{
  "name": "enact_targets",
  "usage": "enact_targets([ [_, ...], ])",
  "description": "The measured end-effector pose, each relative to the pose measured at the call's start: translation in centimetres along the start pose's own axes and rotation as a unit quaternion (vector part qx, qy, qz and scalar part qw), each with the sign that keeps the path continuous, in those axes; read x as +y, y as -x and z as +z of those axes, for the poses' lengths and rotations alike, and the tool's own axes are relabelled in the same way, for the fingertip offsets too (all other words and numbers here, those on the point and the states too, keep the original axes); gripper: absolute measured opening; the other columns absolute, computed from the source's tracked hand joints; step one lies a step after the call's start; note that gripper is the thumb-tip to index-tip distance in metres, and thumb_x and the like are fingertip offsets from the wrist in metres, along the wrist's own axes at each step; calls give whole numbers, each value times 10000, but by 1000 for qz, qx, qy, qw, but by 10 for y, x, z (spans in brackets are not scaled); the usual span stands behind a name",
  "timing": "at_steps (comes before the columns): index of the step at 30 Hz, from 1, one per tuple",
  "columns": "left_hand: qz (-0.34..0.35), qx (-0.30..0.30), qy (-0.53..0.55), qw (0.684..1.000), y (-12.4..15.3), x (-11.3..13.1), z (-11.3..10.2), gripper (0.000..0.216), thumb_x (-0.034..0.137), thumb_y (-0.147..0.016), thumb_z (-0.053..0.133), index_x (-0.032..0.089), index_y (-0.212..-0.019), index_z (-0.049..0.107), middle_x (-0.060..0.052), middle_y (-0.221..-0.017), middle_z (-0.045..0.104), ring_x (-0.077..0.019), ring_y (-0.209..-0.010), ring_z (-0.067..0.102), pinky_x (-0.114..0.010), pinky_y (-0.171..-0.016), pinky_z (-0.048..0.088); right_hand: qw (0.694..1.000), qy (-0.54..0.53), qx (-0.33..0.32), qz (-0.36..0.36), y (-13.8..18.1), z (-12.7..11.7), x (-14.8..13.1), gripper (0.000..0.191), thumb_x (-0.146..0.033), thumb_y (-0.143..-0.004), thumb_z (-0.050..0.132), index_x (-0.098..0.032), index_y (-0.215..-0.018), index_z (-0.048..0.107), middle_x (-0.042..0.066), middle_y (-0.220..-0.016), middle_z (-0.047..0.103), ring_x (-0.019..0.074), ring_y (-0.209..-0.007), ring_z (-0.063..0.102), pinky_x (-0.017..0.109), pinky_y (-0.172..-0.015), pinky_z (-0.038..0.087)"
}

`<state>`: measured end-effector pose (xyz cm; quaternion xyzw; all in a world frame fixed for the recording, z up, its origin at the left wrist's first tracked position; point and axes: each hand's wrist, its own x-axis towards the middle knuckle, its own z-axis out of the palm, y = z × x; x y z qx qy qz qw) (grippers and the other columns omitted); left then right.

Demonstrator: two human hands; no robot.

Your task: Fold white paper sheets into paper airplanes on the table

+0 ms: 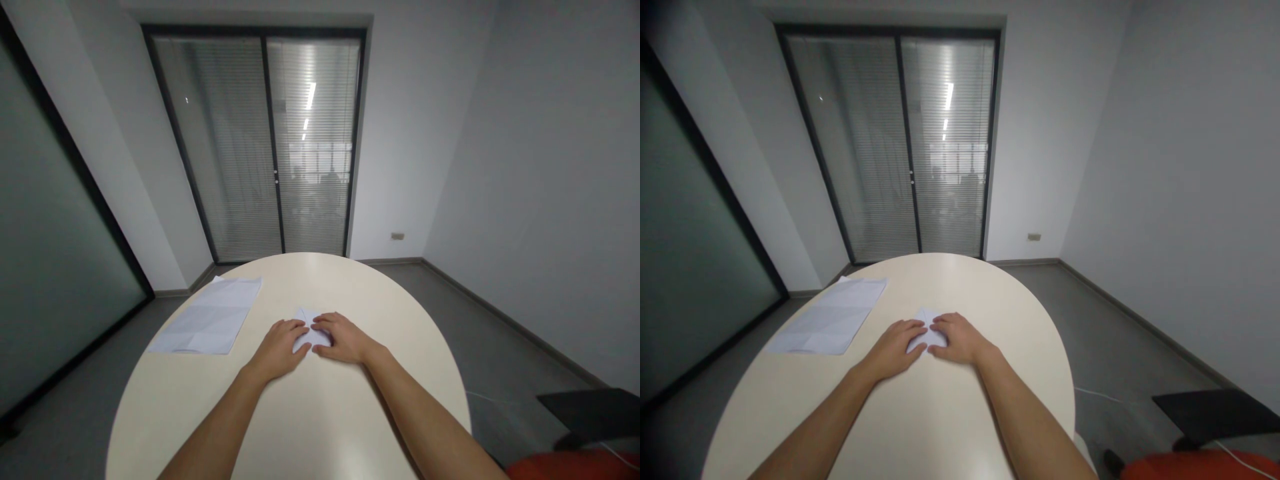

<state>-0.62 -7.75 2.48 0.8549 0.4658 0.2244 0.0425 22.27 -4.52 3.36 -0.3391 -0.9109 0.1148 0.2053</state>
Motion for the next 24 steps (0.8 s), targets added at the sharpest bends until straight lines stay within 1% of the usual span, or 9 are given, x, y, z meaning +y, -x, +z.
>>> enact_targets([
  [3,-2,-13,-3,1000,2,0,0,416,403,-923,596,225,-1296,646,-100,-1374,626,-268,-1274,562,-475,-1145,371,1000,13,-3,7,1,1,1,590,-542,-845,670,-188,-1316,654,164,-1369,619,322,-1288,544,505,-1129,349],
  [5,0,-16,1,1000,2,0,0,411,398,-917,603,223,-1287,647,-101,-1387,617,-270,-1290,551,-473,-1150,368,1000,18,1,-5,1,1,2,593,-538,-831,687,-183,-1306,662,163,-1354,628,318,-1265,556,487,-1114,363],
  [8,11,-9,16,1000,2,1,1,359,378,-902,622,212,-1217,669,-99,-1371,628,-260,-1286,553,-454,-1150,376,1000,14,10,-20,-1,-1,1,472,-447,-832,702,-187,-1227,707,129,-1254,685,285,-1172,603,432,-1063,405],
  [12,24,-15,46,999,2,3,-1,299,327,-868,650,201,-1138,669,-98,-1359,638,-253,-1277,561,-433,-1135,403,1000,4,20,8,-4,-4,0,269,-285,-905,588,-188,-1103,743,89,-1072,736,229,-996,642,374,-956,456],
  [15,28,-27,57,998,2,4,-3,313,322,-847,670,197,-1134,665,-99,-1365,637,-257,-1279,560,-434,-1135,409,999,-1,34,22,-5,-2,2,238,-235,-891,575,-182,-1051,743,89,-1057,732,232,-1023,629,375,-961,462],
  [17,32,-33,59,997,2,4,-4,371,327,-840,678,193,-1185,651,-101,-1375,630,-257,-1284,557,-439,-1144,400,999,0,40,17,-5,1,4,272,-212,-856,593,-169,-1090,725,100,-1132,721,250,-1134,601,402,-1048,429],
  [20,44,-45,58,996,3,4,-5,468,346,-846,671,204,-1288,614,-100,-1404,611,-260,-1309,540,-460,-1165,377,1000,3,27,-3,-4,4,8,421,-201,-829,592,-133,-1238,660,125,-1306,662,258,-1281,541,446,-1203,280],
  [22,51,-59,56,995,2,4,-6,502,358,-851,667,214,-1327,600,-99,-1426,595,-265,-1337,520,-477,-1183,350,1000,1,7,-16,-3,6,9,498,-218,-829,585,-114,-1315,614,143,-1394,606,257,-1338,506,456,-1249,183],
  [24,54,-72,53,994,2,5,-7,515,369,-849,670,217,-1337,602,-98,-1435,589,-267,-1357,505,-480,-1200,324,1000,-3,-11,-16,-2,6,10,553,-243,-830,587,-102,-1365,579,159,-1447,560,262,-1383,466,458,-1262,141],
])
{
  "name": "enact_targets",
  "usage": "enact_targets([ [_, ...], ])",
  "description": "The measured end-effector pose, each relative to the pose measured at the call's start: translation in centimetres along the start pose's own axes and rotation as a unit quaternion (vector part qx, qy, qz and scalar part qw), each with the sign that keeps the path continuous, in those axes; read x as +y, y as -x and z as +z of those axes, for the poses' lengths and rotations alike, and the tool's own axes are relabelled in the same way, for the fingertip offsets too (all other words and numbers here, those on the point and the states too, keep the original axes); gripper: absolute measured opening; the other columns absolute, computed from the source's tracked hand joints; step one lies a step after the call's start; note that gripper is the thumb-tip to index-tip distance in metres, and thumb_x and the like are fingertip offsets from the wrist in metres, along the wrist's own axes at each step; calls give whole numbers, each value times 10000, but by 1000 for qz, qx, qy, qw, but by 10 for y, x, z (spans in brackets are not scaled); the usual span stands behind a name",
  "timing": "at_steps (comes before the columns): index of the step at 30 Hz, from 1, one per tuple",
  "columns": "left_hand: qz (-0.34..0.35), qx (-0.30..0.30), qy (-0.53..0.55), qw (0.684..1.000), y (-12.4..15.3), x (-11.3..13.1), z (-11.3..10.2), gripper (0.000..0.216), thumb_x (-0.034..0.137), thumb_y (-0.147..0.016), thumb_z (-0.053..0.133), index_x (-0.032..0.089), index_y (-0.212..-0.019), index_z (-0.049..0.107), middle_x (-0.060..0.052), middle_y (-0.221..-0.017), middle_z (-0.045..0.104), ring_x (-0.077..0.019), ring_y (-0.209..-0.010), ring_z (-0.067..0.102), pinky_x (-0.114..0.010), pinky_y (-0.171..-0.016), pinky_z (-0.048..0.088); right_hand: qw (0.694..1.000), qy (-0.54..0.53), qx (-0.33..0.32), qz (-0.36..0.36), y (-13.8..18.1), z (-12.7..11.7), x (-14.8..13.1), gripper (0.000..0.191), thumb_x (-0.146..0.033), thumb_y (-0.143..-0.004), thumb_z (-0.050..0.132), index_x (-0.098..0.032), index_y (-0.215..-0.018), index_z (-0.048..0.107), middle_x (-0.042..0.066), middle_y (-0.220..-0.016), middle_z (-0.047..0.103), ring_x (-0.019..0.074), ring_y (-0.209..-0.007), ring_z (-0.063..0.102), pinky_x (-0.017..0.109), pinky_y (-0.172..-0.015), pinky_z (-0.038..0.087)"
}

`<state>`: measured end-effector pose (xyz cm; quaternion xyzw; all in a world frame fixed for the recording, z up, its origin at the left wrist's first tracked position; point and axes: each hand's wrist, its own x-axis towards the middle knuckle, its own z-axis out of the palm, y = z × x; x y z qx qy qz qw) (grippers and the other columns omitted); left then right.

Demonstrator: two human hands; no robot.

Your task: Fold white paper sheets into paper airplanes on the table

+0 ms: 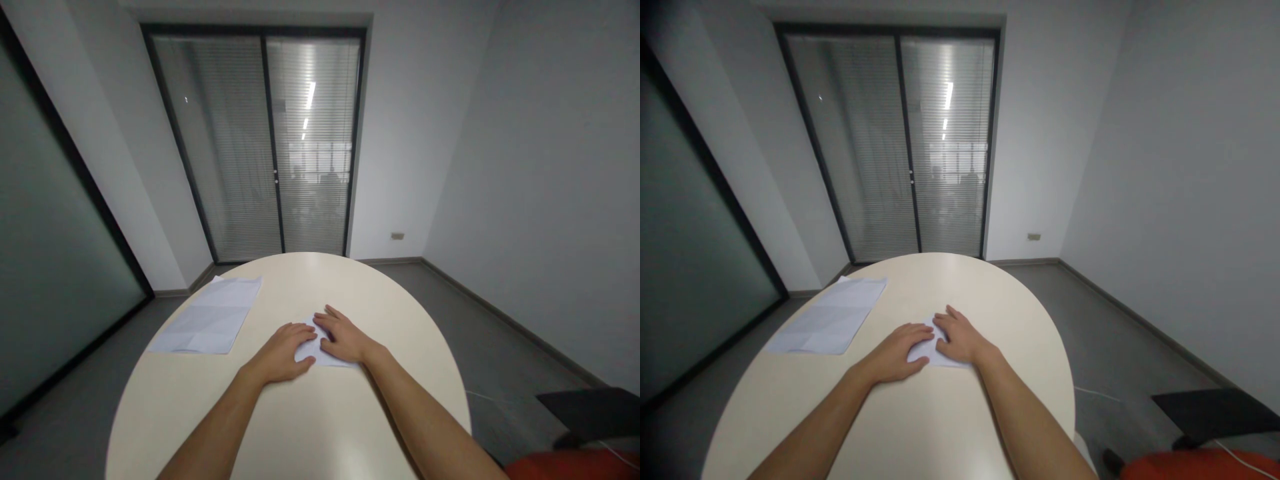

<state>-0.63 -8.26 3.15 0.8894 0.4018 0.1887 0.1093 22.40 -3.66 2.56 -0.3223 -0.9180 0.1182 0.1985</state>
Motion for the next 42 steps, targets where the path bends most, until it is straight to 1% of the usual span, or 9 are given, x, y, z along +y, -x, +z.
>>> enact_targets([
  [4,-4,-10,5,1000,0,2,-2,543,426,-821,708,218,-1317,630,-98,-1442,583,-275,-1369,489,-458,-1194,339,999,-4,-15,28,1,-1,-1,613,-283,-835,596,-90,-1414,541,168,-1487,517,285,-1449,377,461,-1260,152],
  [6,-9,-12,7,1000,0,3,-3,576,456,-802,728,215,-1316,634,-104,-1453,571,-284,-1372,482,-453,-1185,352,999,-3,-17,36,1,-2,-2,623,-288,-835,600,-76,-1417,538,176,-1488,514,294,-1458,362,461,-1258,163],
  [9,-10,-10,6,1000,0,5,-4,570,471,-810,721,220,-1315,635,-105,-1457,566,-281,-1373,482,-456,-1199,327,999,-1,-15,29,1,-3,-3,602,-291,-837,606,-84,-1400,560,180,-1478,524,294,-1437,397,469,-1254,172],
  [14,-26,-10,-18,999,0,4,-1,534,485,-851,679,247,-1326,623,-88,-1467,563,-277,-1377,484,-507,-1221,256,1000,14,8,10,0,-4,-3,504,-282,-843,613,-126,-1322,634,166,-1431,575,270,-1379,480,482,-1254,165],
  [21,-84,17,-55,995,-1,-4,4,500,517,-898,606,261,-1327,626,-75,-1477,557,-286,-1374,488,-513,-1197,286,999,29,35,-2,0,-2,1,373,-231,-898,561,-127,-1237,676,167,-1349,638,237,-1309,549,480,-1254,184],
  [26,-116,16,-68,991,-2,-2,1,500,513,-912,589,244,-1331,627,-87,-1469,566,-289,-1371,495,-522,-1190,294,998,36,48,3,0,-1,3,322,-222,-943,523,-133,-1208,681,158,-1301,667,230,-1273,577,483,-1244,223],
  [32,-129,5,-73,989,-2,-1,-2,511,498,-915,587,233,-1350,616,-92,-1484,550,-290,-1387,480,-516,-1194,291,998,39,57,-1,0,-4,1,258,-255,-960,540,-165,-1127,714,119,-1226,709,221,-1197,623,465,-1233,251],
  [37,-125,8,-72,989,-2,0,-3,500,505,-915,581,253,-1345,622,-87,-1480,555,-292,-1383,486,-516,-1191,295,996,46,70,14,-1,-5,3,255,-244,-933,562,-161,-1095,741,110,-1162,736,214,-1140,643,436,-1213,287],
  [42,-124,7,-73,989,-2,-2,-2,514,508,-915,579,234,-1348,623,-95,-1484,549,-291,-1382,486,-506,-1191,300,995,49,75,48,-1,-7,3,245,-213,-905,567,-166,-1040,766,88,-1077,763,220,-1119,641,416,-1176,332],
])
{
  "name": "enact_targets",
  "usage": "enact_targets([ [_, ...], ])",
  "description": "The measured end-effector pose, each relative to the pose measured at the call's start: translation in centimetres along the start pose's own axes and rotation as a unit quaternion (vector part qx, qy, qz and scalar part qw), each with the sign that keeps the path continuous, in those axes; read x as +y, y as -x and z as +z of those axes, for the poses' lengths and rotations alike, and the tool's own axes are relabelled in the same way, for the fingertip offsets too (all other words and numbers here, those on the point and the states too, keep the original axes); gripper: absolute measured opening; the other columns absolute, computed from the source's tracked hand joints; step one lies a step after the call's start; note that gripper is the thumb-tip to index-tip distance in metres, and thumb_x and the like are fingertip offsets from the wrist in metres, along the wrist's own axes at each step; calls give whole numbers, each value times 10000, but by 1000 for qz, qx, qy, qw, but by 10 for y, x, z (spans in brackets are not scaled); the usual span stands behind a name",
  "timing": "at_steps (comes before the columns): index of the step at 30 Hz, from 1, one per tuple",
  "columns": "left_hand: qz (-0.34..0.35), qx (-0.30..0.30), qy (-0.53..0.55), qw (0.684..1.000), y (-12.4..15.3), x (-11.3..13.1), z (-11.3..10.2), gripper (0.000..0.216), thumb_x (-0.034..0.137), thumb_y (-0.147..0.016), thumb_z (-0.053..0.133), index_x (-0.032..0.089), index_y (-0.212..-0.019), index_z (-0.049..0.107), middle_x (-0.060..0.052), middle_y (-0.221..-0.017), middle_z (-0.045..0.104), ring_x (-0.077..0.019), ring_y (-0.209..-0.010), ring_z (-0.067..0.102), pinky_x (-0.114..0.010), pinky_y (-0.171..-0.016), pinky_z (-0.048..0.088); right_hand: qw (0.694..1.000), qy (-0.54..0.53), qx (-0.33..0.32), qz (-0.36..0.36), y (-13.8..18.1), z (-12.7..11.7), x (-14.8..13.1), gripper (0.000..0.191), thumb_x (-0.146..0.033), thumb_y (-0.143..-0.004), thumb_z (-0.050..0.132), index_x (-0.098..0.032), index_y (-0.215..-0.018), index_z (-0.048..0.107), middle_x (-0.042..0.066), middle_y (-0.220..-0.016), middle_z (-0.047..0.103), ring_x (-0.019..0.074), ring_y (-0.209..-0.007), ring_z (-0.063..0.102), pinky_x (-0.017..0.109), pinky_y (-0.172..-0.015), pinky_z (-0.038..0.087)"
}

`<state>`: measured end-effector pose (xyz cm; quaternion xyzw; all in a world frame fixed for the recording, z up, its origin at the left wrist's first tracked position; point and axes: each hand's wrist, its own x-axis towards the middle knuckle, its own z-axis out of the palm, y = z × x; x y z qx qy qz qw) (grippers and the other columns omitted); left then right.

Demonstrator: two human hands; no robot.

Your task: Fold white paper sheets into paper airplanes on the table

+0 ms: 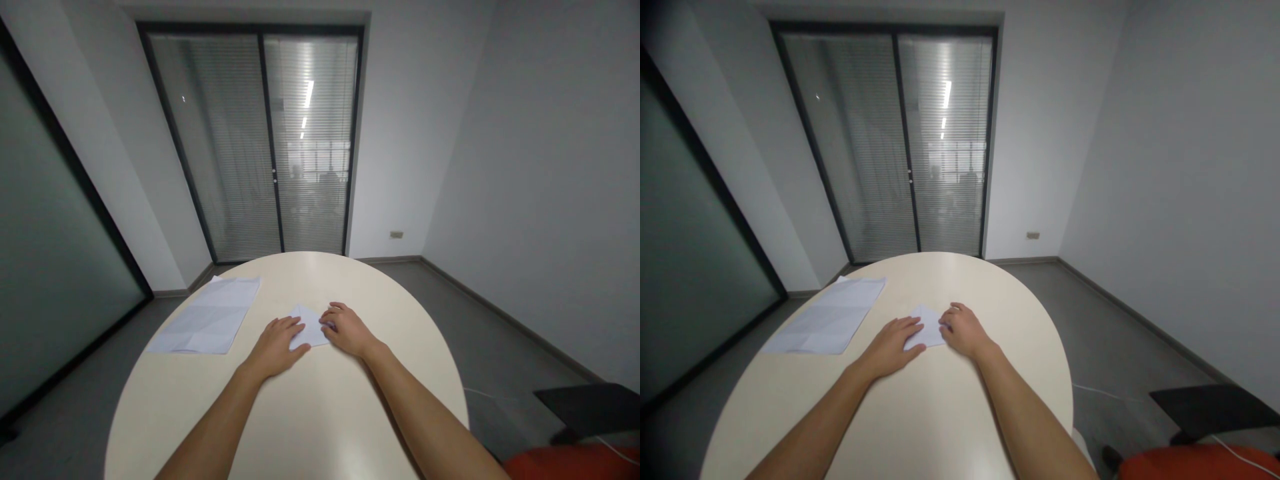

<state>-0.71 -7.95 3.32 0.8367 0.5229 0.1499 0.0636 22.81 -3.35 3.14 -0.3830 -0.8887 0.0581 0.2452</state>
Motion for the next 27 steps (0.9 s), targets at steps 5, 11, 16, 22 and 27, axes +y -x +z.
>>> enact_targets([
  [5,10,3,6,1000,0,-2,1,506,505,-933,560,223,-1348,626,-96,-1478,556,-281,-1379,487,-470,-1182,324,1000,-14,0,14,1,-2,-3,240,-288,-920,589,-185,-1033,774,79,-1051,767,259,-1203,588,423,-1131,372],
  [11,25,19,11,999,0,-4,2,500,531,-953,522,227,-1332,640,-95,-1451,583,-277,-1346,515,-456,-1158,354,998,-49,-28,-21,2,-5,-7,301,-444,-893,667,-208,-1057,759,81,-1042,753,264,-1148,606,404,-1047,423],
  [16,28,18,6,999,0,-3,2,489,513,-953,528,227,-1334,638,-92,-1450,583,-273,-1347,514,-447,-1155,358,996,-73,-43,-28,4,-6,-8,373,-478,-853,714,-196,-1095,748,103,-1093,735,257,-1092,629,371,-977,462],
  [22,34,24,11,999,0,-3,1,482,506,-948,532,220,-1317,652,-97,-1431,601,-264,-1330,535,-433,-1144,378,995,-83,-46,-23,4,-4,-8,297,-408,-880,691,-196,-1079,752,92,-1082,739,246,-1090,630,351,-969,463],
  [27,7,33,45,998,0,-4,1,475,513,-936,543,209,-1274,682,-88,-1410,621,-256,-1302,568,-402,-1135,401,995,-90,-47,-18,4,-8,-11,261,-404,-931,623,-207,-1039,755,77,-1048,748,231,-1043,645,324,-938,465],
])
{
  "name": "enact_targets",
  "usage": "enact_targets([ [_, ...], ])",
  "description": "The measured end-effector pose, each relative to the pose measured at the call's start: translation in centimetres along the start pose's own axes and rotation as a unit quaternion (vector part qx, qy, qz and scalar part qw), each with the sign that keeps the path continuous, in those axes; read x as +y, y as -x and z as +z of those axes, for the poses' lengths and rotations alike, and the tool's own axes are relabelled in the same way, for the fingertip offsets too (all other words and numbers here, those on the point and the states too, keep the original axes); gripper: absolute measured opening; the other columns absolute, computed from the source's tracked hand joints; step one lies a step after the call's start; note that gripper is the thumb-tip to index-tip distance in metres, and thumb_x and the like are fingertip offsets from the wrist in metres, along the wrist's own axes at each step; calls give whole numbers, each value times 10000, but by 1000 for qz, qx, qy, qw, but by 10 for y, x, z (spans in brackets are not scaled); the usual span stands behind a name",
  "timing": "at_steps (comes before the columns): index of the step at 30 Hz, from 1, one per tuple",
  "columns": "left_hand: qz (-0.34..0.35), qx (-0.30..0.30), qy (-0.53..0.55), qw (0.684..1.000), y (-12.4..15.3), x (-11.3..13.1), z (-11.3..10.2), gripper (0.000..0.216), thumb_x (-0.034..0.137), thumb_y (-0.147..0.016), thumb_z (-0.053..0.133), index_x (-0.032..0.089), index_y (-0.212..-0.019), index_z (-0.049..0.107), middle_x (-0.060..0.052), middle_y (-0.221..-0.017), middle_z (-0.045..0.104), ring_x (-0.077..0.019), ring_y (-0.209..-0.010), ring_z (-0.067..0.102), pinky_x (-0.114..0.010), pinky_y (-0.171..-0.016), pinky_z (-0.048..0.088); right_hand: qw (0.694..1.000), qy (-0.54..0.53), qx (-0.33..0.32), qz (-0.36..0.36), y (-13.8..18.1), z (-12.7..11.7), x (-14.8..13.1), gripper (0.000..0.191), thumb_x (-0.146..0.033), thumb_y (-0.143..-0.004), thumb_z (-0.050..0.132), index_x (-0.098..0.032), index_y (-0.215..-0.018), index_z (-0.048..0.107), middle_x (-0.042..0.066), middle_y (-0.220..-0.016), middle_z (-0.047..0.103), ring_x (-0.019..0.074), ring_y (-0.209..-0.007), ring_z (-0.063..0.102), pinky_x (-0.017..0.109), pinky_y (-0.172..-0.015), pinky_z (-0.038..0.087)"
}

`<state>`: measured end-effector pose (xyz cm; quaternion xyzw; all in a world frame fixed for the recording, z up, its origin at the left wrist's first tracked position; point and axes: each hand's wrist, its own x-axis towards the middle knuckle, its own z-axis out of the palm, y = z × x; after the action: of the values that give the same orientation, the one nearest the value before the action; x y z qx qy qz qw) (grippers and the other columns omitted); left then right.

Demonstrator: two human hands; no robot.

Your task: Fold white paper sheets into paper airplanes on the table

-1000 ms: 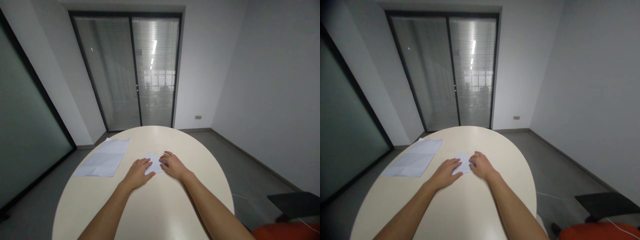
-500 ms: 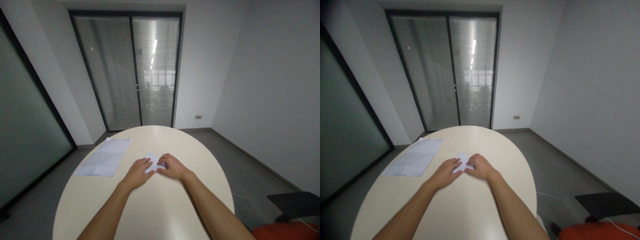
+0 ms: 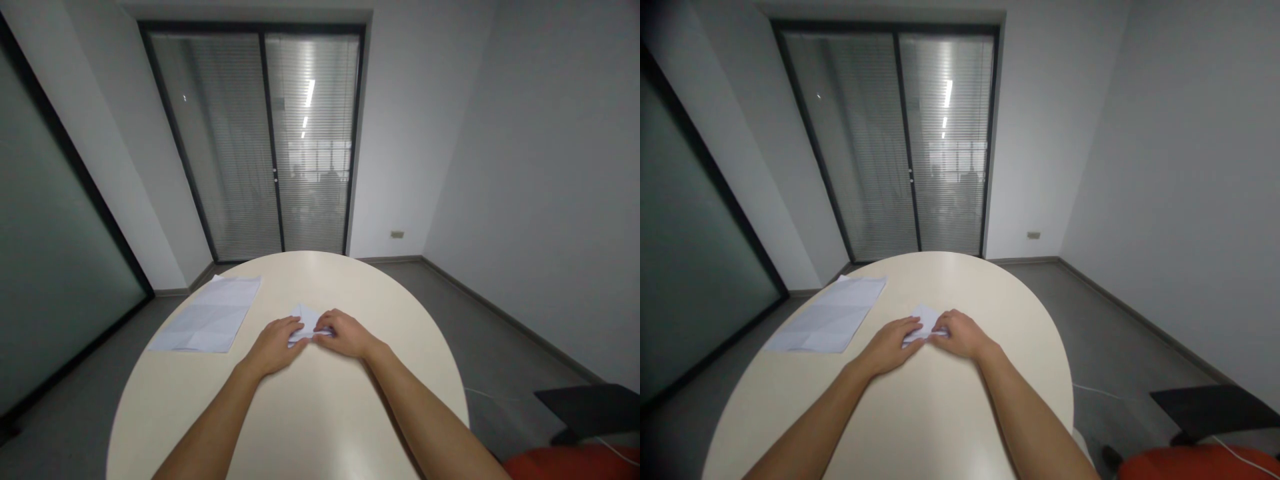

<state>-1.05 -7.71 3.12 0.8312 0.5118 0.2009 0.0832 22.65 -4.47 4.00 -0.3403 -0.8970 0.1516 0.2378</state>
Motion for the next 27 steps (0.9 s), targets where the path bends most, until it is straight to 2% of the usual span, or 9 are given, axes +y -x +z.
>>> enact_targets([
  [8,-15,14,47,999,-1,8,-5,367,427,-944,529,227,-1193,711,-63,-1302,693,-241,-1204,629,-356,-1065,459,996,30,14,79,-2,-1,-4,297,-402,-972,546,-194,-960,758,82,-962,751,218,-946,654,296,-824,457],
  [15,-22,30,45,998,-1,5,-2,338,352,-941,512,237,-1193,706,-60,-1230,720,-236,-1171,627,-351,-1036,472,995,37,15,95,-1,1,-1,321,-434,-967,544,-192,-968,755,85,-971,750,214,-930,657,289,-816,457],
  [22,-55,24,38,997,-2,4,-3,382,410,-981,439,228,-1180,709,-69,-1205,734,-231,-1121,661,-347,-1003,481,995,48,11,90,-2,2,0,339,-435,-979,522,-194,-950,759,84,-989,757,218,-947,661,299,-834,463],
  [27,-68,22,18,997,-3,6,-7,372,392,-989,418,246,-1188,697,-54,-1174,750,-235,-1081,683,-337,-962,495,994,49,15,101,-3,1,0,378,-427,-1014,452,-200,-986,754,88,-994,758,220,-935,663,300,-805,462],
])
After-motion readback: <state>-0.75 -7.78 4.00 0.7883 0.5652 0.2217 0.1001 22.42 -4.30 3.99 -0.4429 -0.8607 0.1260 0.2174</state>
